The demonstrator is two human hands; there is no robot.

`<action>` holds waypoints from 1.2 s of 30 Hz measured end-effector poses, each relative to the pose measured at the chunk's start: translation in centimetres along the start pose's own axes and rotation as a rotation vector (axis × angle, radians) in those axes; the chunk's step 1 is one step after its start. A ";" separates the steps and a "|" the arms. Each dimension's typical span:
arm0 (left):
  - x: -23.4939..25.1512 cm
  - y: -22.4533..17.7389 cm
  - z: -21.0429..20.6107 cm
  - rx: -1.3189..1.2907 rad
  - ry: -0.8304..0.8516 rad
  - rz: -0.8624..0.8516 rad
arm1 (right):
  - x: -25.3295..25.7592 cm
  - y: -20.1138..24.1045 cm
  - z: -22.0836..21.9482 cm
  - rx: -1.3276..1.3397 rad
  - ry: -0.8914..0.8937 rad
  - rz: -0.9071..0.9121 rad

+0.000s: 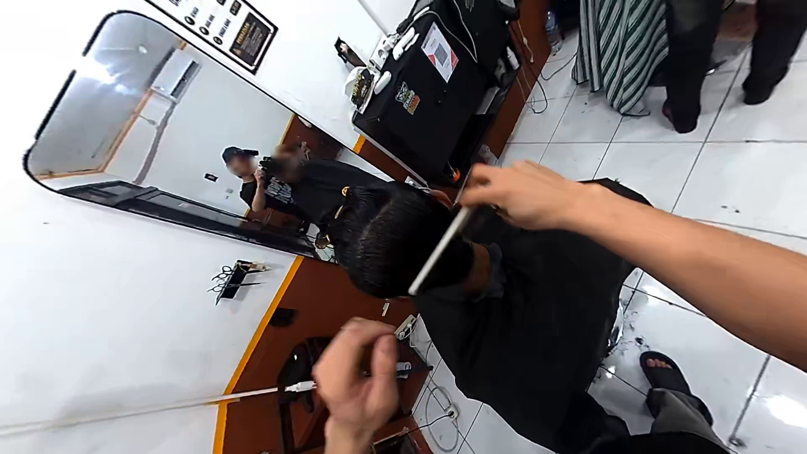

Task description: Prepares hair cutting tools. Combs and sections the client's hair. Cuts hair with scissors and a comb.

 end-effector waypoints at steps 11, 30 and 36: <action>3.5 -1.8 -0.7 0.669 -0.220 0.100 | -6.7 -3.0 3.6 0.426 -0.321 -0.051; 2.9 -4.1 -1.5 0.716 -0.285 0.036 | -4.3 -1.9 -1.6 0.025 0.005 0.102; 7.8 -1.6 -8.6 0.878 0.180 -0.074 | -9.0 -4.1 2.3 0.466 -0.320 -0.034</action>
Point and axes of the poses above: each hand's wrist, its own x-axis towards the middle knuckle, its own z-axis out of the back of the hand, y = z × x, the point moved 8 cm from there along x, towards the middle knuckle, and after that the axes turned 15 degrees about y, right-handed, at the moved point
